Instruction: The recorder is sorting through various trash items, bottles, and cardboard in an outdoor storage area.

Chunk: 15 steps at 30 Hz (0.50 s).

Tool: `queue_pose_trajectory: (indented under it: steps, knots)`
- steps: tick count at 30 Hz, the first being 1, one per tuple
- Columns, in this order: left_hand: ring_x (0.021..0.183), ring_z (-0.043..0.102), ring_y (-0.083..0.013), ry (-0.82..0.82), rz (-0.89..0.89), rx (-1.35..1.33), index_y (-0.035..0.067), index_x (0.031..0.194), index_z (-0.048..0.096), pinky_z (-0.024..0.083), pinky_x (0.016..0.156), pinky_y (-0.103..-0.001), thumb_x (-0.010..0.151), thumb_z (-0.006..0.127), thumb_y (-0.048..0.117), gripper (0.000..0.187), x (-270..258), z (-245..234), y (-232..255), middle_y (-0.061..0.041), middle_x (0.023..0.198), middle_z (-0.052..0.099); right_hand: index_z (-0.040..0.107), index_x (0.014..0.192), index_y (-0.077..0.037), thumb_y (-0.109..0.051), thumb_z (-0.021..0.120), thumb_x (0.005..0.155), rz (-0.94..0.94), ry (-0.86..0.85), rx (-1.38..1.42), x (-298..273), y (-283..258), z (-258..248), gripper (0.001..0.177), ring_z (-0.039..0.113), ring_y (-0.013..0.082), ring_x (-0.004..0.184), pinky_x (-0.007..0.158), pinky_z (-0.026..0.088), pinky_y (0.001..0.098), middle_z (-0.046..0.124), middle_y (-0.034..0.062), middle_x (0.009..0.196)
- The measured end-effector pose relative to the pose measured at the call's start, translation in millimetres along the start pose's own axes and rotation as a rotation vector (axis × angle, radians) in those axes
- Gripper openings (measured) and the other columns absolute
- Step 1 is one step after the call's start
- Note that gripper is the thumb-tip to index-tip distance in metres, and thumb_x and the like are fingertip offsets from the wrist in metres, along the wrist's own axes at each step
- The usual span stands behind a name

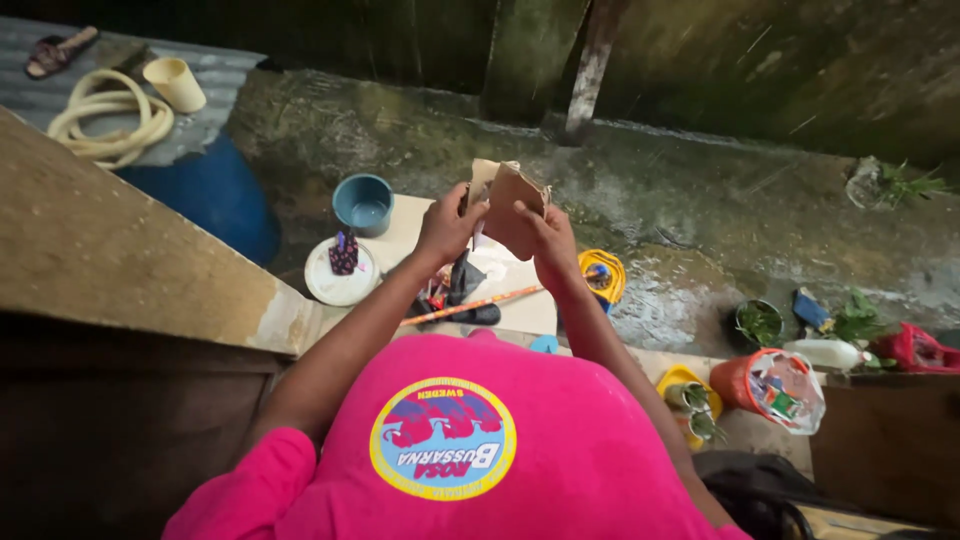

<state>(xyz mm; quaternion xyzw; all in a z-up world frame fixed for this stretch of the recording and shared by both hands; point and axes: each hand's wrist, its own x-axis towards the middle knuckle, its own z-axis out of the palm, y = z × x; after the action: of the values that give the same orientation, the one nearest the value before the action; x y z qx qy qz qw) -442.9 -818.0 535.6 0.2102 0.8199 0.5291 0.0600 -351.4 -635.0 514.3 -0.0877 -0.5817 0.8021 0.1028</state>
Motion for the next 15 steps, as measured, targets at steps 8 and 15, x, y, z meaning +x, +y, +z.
queue_pose_trajectory:
  steps: [8, 15]
  knots:
    - [0.086, 0.074, -0.0274, -0.138, 0.191, -0.091, 0.005, 0.115, 0.062, 0.057, 0.075, -0.037, 0.075, 0.078, 0.016, 0.045, 26.2, -46.7, -24.6, -0.015, 0.098, 0.075, 0.07, 0.114, -0.002, -0.021, 0.067, 0.098, 0.064, 0.072, 0.12, 29.4, -9.9, 48.9, 0.025, 0.07, 0.0109, 0.088, 0.077, 0.056, 0.0253, 0.075, 0.0039, 0.102]
    - [0.086, 0.077, -0.0235, -0.18, 0.16, -0.14, 0.006, 0.116, 0.064, 0.058, 0.075, -0.036, 0.085, 0.072, 0.015, 0.033, 50.3, -63.9, -46.4, -0.013, 0.098, 0.077, 0.074, 0.113, -0.002, -0.016, 0.073, 0.097, -0.029, 0.116, -0.088, 51.8, 5.2, 67.3, 0.022, 0.065, 0.0064, 0.082, 0.071, 0.052, 0.0231, 0.074, 0.0011, 0.098]
